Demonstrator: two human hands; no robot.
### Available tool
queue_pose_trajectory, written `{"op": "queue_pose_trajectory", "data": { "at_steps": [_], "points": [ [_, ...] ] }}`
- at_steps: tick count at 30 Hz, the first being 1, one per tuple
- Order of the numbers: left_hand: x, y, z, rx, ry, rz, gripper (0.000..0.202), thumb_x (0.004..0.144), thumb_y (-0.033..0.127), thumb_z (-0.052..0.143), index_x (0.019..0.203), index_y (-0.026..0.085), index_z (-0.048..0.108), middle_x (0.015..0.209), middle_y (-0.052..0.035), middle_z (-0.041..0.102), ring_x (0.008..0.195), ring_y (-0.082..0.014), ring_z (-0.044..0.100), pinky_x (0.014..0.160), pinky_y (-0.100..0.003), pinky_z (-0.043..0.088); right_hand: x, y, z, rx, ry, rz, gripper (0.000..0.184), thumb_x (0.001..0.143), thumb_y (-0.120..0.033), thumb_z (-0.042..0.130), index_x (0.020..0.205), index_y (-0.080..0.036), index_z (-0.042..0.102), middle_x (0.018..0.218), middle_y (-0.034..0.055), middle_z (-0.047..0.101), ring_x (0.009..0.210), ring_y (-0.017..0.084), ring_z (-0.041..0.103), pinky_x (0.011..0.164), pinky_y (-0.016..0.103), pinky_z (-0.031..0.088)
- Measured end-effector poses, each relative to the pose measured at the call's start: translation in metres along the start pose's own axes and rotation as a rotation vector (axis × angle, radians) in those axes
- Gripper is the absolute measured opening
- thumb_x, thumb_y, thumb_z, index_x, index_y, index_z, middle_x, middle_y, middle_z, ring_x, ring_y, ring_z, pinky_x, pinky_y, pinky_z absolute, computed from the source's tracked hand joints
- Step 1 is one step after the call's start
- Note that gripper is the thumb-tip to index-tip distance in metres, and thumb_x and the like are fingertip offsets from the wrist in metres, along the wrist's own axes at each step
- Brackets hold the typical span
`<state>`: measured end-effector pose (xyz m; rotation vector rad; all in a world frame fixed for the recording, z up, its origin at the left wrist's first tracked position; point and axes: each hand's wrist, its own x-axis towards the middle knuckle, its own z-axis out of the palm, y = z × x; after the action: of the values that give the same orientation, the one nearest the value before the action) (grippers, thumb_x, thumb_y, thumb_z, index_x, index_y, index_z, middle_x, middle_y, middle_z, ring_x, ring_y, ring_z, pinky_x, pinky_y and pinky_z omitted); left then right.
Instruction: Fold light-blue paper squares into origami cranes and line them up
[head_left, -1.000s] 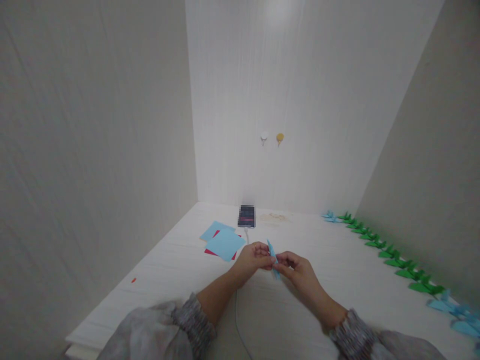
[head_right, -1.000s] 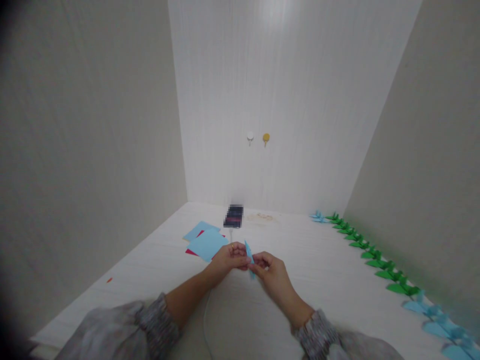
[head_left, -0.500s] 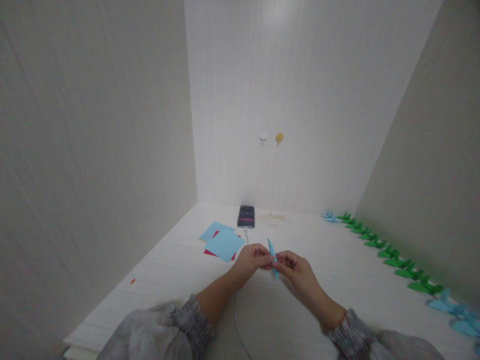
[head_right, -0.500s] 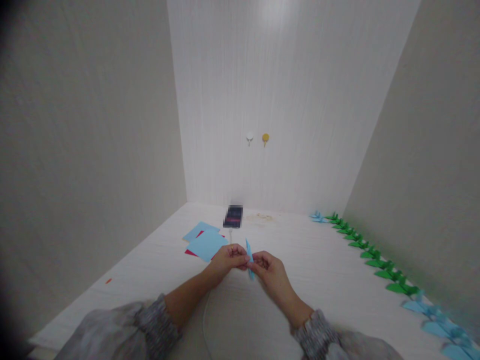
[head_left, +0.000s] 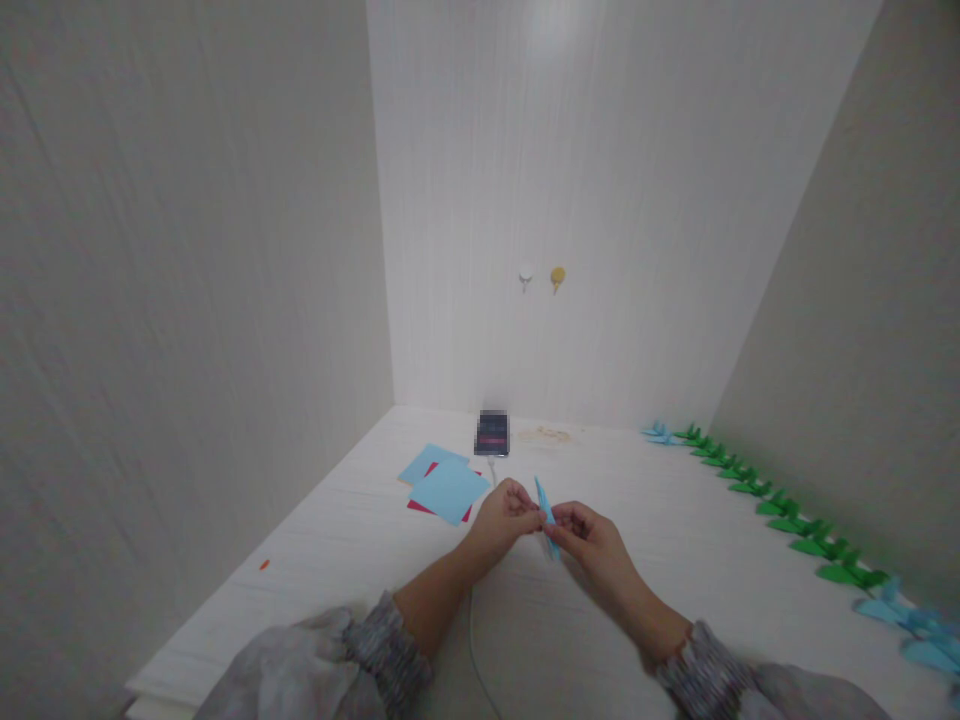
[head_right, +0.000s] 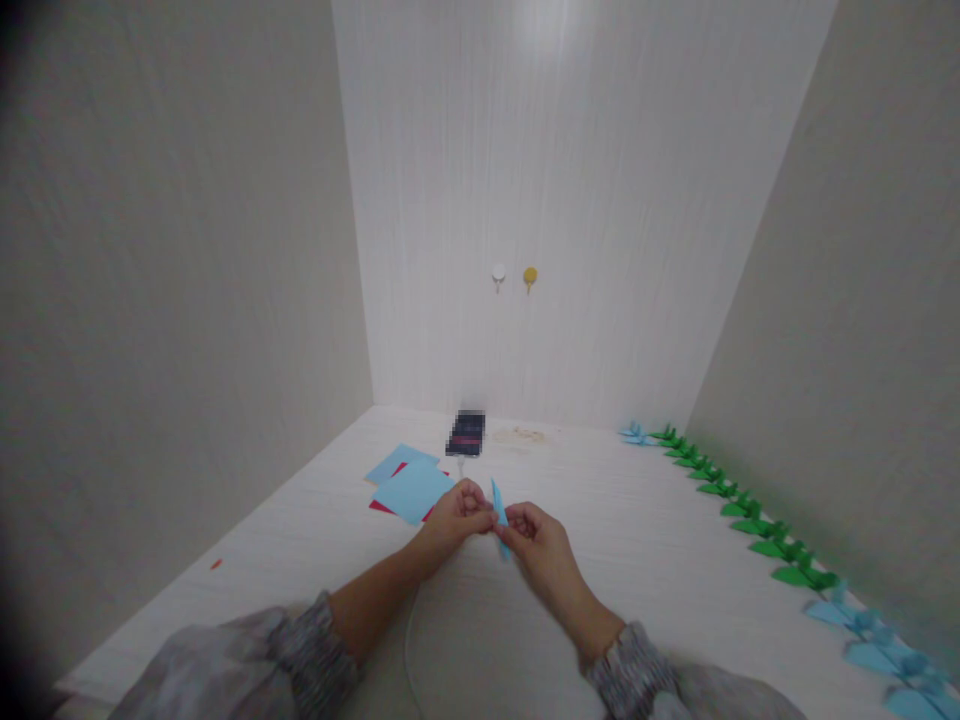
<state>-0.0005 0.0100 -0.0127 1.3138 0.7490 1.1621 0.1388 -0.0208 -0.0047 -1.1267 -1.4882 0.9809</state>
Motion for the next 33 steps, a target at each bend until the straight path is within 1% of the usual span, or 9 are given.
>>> {"op": "queue_pose_trajectory", "data": {
  "at_steps": [5, 9, 15, 20, 26, 30, 33],
  "points": [
    [0.0, 0.0025, -0.0001, 0.069, -0.035, -0.053, 0.019, 0.056, 0.027, 0.061, 0.061, 0.013, 0.05, 0.051, 0.0025, 0.053, 0.048, -0.007, 0.047, 0.05, -0.02, 0.036, 0.001, 0.0067, -0.0018, -0.024, -0.027, -0.037, 0.024, 0.062, -0.038, 0.059, 0.072, -0.016, 0.058, 0.062, 0.0012, 0.057, 0.056, 0.013, 0.05, 0.051, 0.023, 0.038],
    [0.0002, 0.003, -0.0007, 0.069, -0.041, -0.06, 0.018, 0.056, 0.027, 0.061, 0.062, 0.013, 0.052, 0.051, 0.002, 0.054, 0.049, -0.0075, 0.048, 0.052, -0.02, 0.037, 0.0015, 0.0073, -0.0025, 0.035, -0.04, -0.035, 0.021, 0.062, -0.035, 0.06, 0.072, -0.017, 0.058, 0.061, 0.0004, 0.057, 0.054, 0.013, 0.05, 0.05, 0.023, 0.037],
    [0.0008, 0.0003, -0.0009, 0.033, -0.036, -0.09, 0.017, 0.054, 0.024, 0.061, 0.062, 0.013, 0.052, 0.053, 0.0009, 0.056, 0.049, -0.0087, 0.051, 0.055, -0.022, 0.04, 0.0001, 0.0042, -0.002, 0.071, -0.077, -0.031, 0.015, 0.064, -0.032, 0.059, 0.071, -0.018, 0.058, 0.059, -0.0003, 0.057, 0.054, 0.013, 0.051, 0.05, 0.022, 0.036],
    [0.0023, -0.0016, -0.0014, 0.062, -0.034, -0.081, 0.014, 0.053, 0.02, 0.061, 0.061, 0.012, 0.052, 0.05, 0.0013, 0.055, 0.047, -0.0082, 0.05, 0.052, -0.021, 0.039, 0.0, 0.0033, -0.0015, 0.098, -0.102, -0.033, 0.014, 0.065, -0.032, 0.058, 0.071, -0.019, 0.058, 0.06, -0.0002, 0.057, 0.057, 0.013, 0.052, 0.053, 0.023, 0.037],
    [0.0031, -0.0027, -0.0017, 0.067, -0.048, -0.067, 0.013, 0.052, 0.016, 0.06, 0.061, 0.012, 0.051, 0.05, 0.0016, 0.054, 0.047, -0.0074, 0.049, 0.05, -0.02, 0.038, -0.0004, 0.0021, -0.0021, 0.02, -0.059, -0.021, 0.014, 0.064, -0.031, 0.059, 0.068, -0.018, 0.057, 0.054, -0.0019, 0.052, 0.049, 0.011, 0.046, 0.047, 0.021, 0.034],
    [0.0034, -0.0036, -0.0021, 0.111, -0.043, -0.067, 0.012, 0.054, 0.018, 0.059, 0.06, 0.012, 0.051, 0.051, 0.0015, 0.054, 0.048, -0.0077, 0.049, 0.051, -0.021, 0.039, -0.0022, 0.0024, -0.0018, -0.045, -0.051, -0.035, 0.015, 0.066, -0.031, 0.056, 0.069, -0.017, 0.057, 0.057, -0.0008, 0.053, 0.05, 0.011, 0.046, 0.047, 0.021, 0.034],
    [0.0031, -0.0032, -0.0024, 0.165, -0.033, -0.072, 0.012, 0.054, 0.019, 0.059, 0.06, 0.012, 0.052, 0.051, 0.0016, 0.055, 0.049, -0.008, 0.05, 0.052, -0.021, 0.039, -0.0032, 0.0025, -0.0011, -0.071, -0.044, -0.019, 0.014, 0.066, -0.029, 0.055, 0.068, -0.016, 0.057, 0.055, -0.0011, 0.053, 0.049, 0.01, 0.045, 0.045, 0.02, 0.033]
  ]
}}
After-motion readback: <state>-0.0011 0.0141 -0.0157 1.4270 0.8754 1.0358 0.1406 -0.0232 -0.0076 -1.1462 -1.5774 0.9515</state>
